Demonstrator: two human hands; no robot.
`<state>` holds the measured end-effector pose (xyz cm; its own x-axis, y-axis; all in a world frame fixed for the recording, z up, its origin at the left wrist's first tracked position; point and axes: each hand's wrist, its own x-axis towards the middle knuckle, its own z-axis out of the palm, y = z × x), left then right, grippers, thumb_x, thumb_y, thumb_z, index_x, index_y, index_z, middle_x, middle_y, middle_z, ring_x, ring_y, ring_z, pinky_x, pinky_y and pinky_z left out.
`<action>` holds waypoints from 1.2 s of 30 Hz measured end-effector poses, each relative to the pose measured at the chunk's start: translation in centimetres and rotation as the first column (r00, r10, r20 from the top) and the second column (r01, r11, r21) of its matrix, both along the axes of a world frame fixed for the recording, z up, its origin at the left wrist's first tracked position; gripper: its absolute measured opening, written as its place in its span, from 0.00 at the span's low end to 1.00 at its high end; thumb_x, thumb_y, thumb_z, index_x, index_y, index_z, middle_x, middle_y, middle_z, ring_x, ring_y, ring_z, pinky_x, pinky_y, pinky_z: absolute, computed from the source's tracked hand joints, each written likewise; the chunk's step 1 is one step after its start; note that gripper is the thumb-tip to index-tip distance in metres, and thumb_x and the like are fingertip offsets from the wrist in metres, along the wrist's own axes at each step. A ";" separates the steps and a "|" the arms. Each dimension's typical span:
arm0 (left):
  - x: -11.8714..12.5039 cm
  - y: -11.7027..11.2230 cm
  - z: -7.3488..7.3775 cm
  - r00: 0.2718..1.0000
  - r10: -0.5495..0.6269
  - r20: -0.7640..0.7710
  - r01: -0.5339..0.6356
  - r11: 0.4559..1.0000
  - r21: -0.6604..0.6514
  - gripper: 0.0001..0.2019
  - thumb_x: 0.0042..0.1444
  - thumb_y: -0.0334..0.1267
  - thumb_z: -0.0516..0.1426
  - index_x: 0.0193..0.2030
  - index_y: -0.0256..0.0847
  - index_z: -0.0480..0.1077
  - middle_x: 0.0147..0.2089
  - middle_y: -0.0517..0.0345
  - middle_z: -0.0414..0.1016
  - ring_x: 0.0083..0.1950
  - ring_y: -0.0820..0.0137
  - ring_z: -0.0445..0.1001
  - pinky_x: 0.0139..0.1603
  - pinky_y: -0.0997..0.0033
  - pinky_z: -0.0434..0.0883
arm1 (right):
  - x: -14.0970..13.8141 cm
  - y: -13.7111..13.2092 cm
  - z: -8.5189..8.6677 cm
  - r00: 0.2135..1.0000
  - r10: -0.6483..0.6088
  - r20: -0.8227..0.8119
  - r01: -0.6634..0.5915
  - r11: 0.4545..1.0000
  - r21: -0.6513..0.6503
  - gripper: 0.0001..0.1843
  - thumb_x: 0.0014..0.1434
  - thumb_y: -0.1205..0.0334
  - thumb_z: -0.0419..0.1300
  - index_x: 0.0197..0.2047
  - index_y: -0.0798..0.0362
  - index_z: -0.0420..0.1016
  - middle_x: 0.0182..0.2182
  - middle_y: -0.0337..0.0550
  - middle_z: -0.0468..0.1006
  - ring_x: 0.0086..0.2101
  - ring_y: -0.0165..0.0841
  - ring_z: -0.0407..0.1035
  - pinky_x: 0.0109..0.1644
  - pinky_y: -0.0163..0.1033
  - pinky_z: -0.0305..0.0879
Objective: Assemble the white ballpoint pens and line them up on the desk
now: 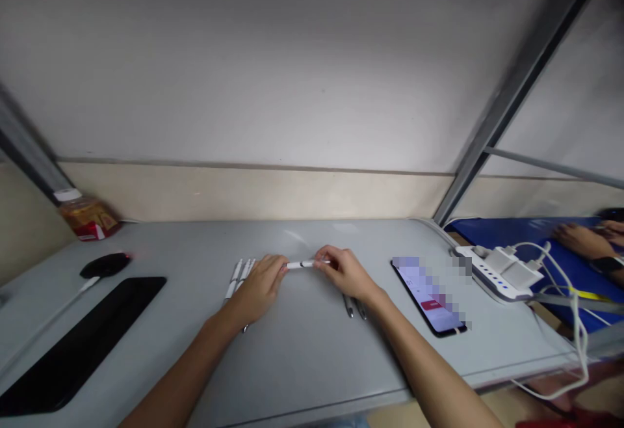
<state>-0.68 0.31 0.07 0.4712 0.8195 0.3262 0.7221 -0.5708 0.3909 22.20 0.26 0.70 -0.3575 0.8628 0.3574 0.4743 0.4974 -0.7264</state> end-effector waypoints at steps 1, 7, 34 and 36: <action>0.0 0.0 0.0 1.000 0.000 -0.010 0.000 1.000 0.002 0.15 0.67 0.41 0.41 0.39 0.43 0.66 0.37 0.58 0.69 0.40 0.67 0.67 0.44 0.66 0.65 | 0.0 0.1 -0.1 0.999 -0.022 0.030 0.022 1.000 -0.001 0.13 0.64 0.54 0.52 0.36 0.53 0.72 0.24 0.35 0.69 0.25 0.27 0.59 0.29 0.31 0.53; -0.1 0.2 -0.5 0.999 0.014 -0.029 -0.014 1.000 0.018 0.16 0.67 0.40 0.40 0.36 0.42 0.66 0.36 0.58 0.69 0.38 0.67 0.67 0.43 0.66 0.63 | -0.3 -0.1 -0.2 0.992 -0.065 0.109 0.058 0.996 0.063 0.13 0.66 0.55 0.51 0.39 0.53 0.73 0.27 0.39 0.74 0.26 0.28 0.64 0.32 0.33 0.56; -0.3 0.1 0.5 1.000 0.022 -0.001 -0.022 0.996 0.083 0.10 0.63 0.39 0.47 0.41 0.44 0.69 0.41 0.58 0.74 0.46 0.67 0.70 0.47 0.65 0.63 | 0.0 1.0 0.8 0.297 -0.215 -0.930 -0.398 0.858 -0.326 0.15 0.60 0.48 0.57 0.46 0.45 0.64 0.19 0.28 0.59 0.16 0.22 0.50 0.17 0.27 0.48; -0.6 0.4 0.3 0.997 0.050 -0.050 -0.045 0.994 0.097 0.10 0.62 0.35 0.46 0.40 0.44 0.69 0.41 0.58 0.73 0.45 0.66 0.69 0.46 0.64 0.63 | 0.7 1.1 0.8 0.245 -0.238 -0.940 -0.433 0.841 -0.326 0.16 0.60 0.51 0.59 0.49 0.41 0.62 0.19 0.26 0.53 0.15 0.21 0.41 0.15 0.26 0.37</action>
<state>-1.29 0.68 0.33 0.4510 0.8077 0.3798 0.7675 -0.5682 0.2968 22.88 1.39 1.47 -0.1506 0.9843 0.0919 -0.7295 -0.0479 -0.6823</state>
